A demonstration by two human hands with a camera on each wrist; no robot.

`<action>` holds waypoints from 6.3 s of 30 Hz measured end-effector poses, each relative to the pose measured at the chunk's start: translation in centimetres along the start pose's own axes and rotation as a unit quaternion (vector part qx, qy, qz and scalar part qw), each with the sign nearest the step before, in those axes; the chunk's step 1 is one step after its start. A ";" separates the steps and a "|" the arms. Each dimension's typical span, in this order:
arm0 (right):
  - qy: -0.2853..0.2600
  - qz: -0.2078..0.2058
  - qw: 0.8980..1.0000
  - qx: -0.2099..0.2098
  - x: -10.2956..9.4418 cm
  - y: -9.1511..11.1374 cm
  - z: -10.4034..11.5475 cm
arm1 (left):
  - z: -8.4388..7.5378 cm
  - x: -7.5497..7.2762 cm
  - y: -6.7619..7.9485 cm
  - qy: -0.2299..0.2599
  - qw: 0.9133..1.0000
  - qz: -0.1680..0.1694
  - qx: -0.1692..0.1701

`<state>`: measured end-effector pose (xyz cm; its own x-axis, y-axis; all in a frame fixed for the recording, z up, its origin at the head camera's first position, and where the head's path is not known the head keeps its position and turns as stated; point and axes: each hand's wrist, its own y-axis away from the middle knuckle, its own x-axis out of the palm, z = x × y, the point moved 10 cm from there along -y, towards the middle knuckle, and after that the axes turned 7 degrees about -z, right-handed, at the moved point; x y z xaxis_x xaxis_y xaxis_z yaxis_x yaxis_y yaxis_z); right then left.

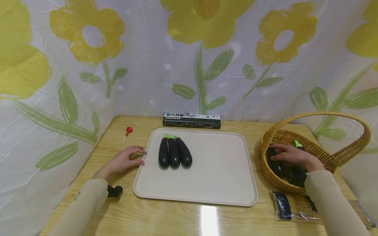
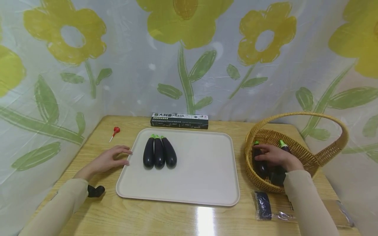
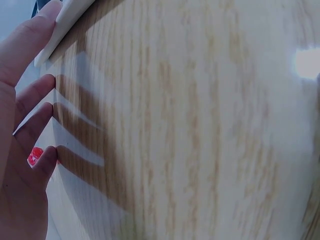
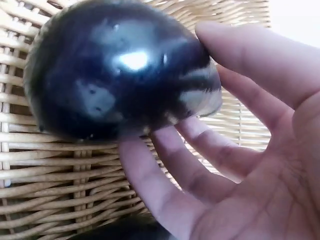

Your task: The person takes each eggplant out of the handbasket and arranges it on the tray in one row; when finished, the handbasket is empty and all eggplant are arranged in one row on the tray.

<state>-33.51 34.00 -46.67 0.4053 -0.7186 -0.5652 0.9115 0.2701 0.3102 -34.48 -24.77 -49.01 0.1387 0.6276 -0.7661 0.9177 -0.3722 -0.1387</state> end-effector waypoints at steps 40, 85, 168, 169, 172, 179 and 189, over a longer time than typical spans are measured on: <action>0.158 -0.172 0.968 -0.088 0.3 12.2 8.6 | -0.6 -0.1 0.1 -0.010 1.000 -0.010 0.021; -0.019 -0.077 0.993 -0.085 15.6 -7.7 14.5 | -0.1 0.0 0.1 -0.007 1.000 -0.005 0.015; -0.095 -0.067 0.990 -0.076 19.3 -9.8 16.4 | 0.0 0.0 0.0 -0.015 1.000 -0.002 0.011; -0.095 -0.066 0.990 -0.077 19.4 -9.8 16.4 | 0.0 0.0 0.0 -0.016 1.000 -0.002 0.011; -0.096 -0.066 0.990 -0.079 19.4 -9.8 16.4 | 0.0 0.0 0.0 -0.016 1.000 -0.001 0.013; -0.100 -0.061 0.990 -0.082 19.3 -9.4 16.6 | 0.0 0.0 0.0 -0.015 1.000 -0.002 0.014; -0.133 -0.059 0.984 -0.099 17.5 -7.1 15.2 | -0.1 0.0 0.0 -0.014 1.000 0.000 0.013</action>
<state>-33.94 9.75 -47.10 0.2861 -0.8877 -0.3608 0.9579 0.2744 0.0844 -34.45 -24.68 -48.96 0.1269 0.6084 -0.7834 0.9078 -0.3895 -0.1554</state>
